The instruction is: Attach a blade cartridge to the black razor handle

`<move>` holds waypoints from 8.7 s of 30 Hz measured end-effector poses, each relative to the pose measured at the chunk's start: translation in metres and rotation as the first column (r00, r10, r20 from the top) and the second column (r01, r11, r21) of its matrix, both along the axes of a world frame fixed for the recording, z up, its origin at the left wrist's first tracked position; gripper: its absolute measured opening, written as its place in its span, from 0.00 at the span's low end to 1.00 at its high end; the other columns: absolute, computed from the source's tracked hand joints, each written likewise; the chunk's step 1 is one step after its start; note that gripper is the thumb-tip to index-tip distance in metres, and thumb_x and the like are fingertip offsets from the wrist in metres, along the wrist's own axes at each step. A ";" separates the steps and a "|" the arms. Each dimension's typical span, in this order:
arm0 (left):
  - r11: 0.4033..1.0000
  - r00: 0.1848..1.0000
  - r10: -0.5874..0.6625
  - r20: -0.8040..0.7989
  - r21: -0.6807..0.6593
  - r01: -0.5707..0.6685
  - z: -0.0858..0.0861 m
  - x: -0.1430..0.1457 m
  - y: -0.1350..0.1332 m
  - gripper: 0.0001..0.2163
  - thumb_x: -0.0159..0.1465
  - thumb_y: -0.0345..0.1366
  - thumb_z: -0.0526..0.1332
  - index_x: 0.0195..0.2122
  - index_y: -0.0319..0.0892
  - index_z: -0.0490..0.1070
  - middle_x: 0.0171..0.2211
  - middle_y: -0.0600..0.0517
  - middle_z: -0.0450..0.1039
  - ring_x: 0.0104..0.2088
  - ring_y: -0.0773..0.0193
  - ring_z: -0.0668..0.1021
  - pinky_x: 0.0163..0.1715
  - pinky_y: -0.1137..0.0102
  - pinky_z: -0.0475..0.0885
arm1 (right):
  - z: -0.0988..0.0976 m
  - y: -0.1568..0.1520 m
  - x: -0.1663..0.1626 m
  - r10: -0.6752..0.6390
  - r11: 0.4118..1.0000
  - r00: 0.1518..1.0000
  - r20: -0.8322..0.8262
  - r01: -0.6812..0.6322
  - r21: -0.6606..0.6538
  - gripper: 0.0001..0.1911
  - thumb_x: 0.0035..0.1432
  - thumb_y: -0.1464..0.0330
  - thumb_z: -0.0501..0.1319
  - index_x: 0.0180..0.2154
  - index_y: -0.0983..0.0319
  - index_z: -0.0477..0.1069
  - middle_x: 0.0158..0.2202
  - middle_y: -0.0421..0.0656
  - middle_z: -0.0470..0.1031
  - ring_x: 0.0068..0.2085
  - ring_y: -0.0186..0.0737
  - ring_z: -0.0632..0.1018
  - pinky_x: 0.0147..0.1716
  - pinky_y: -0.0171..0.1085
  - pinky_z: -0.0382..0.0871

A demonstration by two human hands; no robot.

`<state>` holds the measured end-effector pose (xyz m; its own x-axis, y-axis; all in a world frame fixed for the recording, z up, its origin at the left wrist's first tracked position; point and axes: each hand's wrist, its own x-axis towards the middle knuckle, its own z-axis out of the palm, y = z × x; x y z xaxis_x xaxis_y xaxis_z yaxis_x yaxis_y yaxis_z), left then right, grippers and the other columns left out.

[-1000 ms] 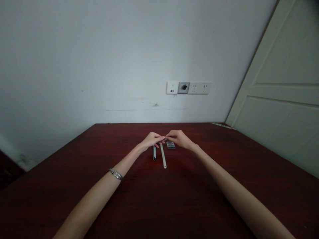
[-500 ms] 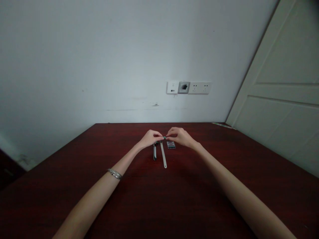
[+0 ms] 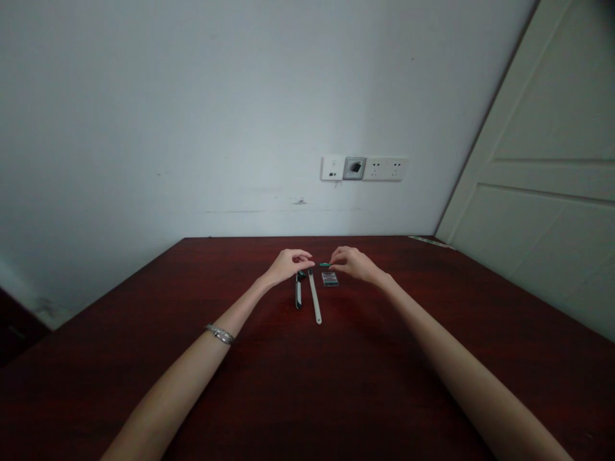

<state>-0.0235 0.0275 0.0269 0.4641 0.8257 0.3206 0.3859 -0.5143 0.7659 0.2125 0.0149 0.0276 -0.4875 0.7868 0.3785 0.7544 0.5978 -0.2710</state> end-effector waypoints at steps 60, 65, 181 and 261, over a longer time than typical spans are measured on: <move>0.999 0.997 -0.034 -0.070 0.007 0.035 -0.004 -0.004 0.001 0.16 0.57 0.47 0.59 0.34 0.38 0.77 0.33 0.47 0.77 0.32 0.63 0.76 0.31 0.72 0.69 | -0.028 0.007 0.007 -0.032 0.982 0.990 0.139 0.057 -0.182 0.13 0.51 0.71 0.57 0.36 0.58 0.79 0.35 0.43 0.77 0.35 0.38 0.75 0.36 0.32 0.65; 0.999 0.996 -0.015 -0.091 0.050 0.020 -0.005 -0.003 0.002 0.15 0.57 0.45 0.59 0.33 0.38 0.77 0.33 0.47 0.77 0.33 0.64 0.76 0.33 0.72 0.69 | -0.025 0.006 0.008 -0.034 0.987 0.996 0.085 0.047 -0.156 0.12 0.52 0.71 0.57 0.35 0.60 0.78 0.34 0.44 0.77 0.33 0.37 0.74 0.35 0.32 0.64; 0.957 0.579 0.246 -0.777 0.100 -0.273 -0.007 0.047 -0.029 0.18 0.55 0.50 0.56 0.37 0.42 0.73 0.42 0.40 0.75 0.43 0.48 0.77 0.38 0.61 0.71 | -0.008 -0.078 0.121 -0.578 0.799 0.786 0.219 0.600 -0.049 0.19 0.57 0.55 0.52 0.24 0.61 0.68 0.26 0.47 0.73 0.29 0.41 0.75 0.24 0.34 0.55; 0.972 0.788 -0.048 -0.614 0.155 0.179 -0.017 0.052 0.010 0.22 0.51 0.47 0.62 0.44 0.40 0.71 0.39 0.45 0.69 0.42 0.54 0.67 0.43 0.65 0.63 | -0.029 -0.087 0.215 -0.572 0.573 0.621 0.535 0.770 -0.281 0.23 0.62 0.62 0.47 0.44 0.72 0.72 0.45 0.60 0.73 0.45 0.53 0.76 0.40 0.43 0.66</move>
<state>0.0287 0.0375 0.0098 0.7027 0.7057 0.0908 0.6630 -0.6958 0.2763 0.4274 -0.0720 -0.0018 0.2474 0.9521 -0.1798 0.9686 -0.2479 0.0199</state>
